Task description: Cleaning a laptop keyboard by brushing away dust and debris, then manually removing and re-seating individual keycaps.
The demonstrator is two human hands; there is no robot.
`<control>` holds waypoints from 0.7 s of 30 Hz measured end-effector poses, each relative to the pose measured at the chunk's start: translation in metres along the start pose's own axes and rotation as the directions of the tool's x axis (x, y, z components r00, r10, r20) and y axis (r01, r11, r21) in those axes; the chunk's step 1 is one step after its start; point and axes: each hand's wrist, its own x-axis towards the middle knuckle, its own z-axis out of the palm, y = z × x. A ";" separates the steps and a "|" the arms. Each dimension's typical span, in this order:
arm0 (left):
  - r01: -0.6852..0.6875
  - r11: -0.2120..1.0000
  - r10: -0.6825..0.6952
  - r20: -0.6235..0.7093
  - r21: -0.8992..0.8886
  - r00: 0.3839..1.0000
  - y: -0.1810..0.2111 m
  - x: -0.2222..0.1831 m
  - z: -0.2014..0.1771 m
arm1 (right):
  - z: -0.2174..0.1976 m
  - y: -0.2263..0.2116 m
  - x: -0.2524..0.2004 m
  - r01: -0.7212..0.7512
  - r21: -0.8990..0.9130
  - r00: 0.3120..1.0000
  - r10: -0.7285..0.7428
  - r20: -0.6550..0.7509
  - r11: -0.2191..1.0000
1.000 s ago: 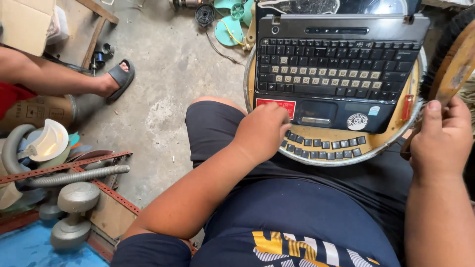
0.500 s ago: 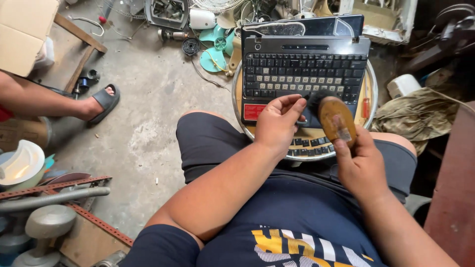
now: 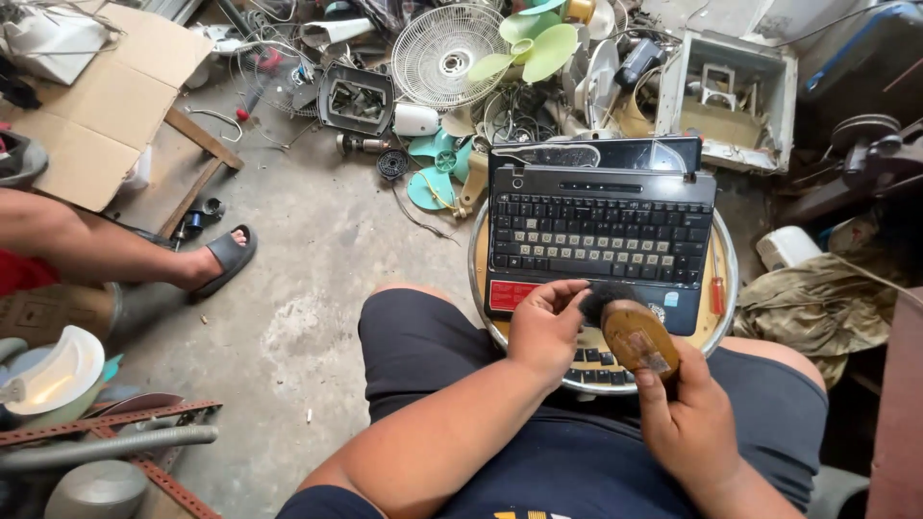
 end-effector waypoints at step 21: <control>0.101 0.994 -0.101 0.009 -0.037 0.995 0.001 -0.027 0.024 | -0.007 0.035 -0.020 -0.092 -0.003 0.996 0.092 0.014 0.996</control>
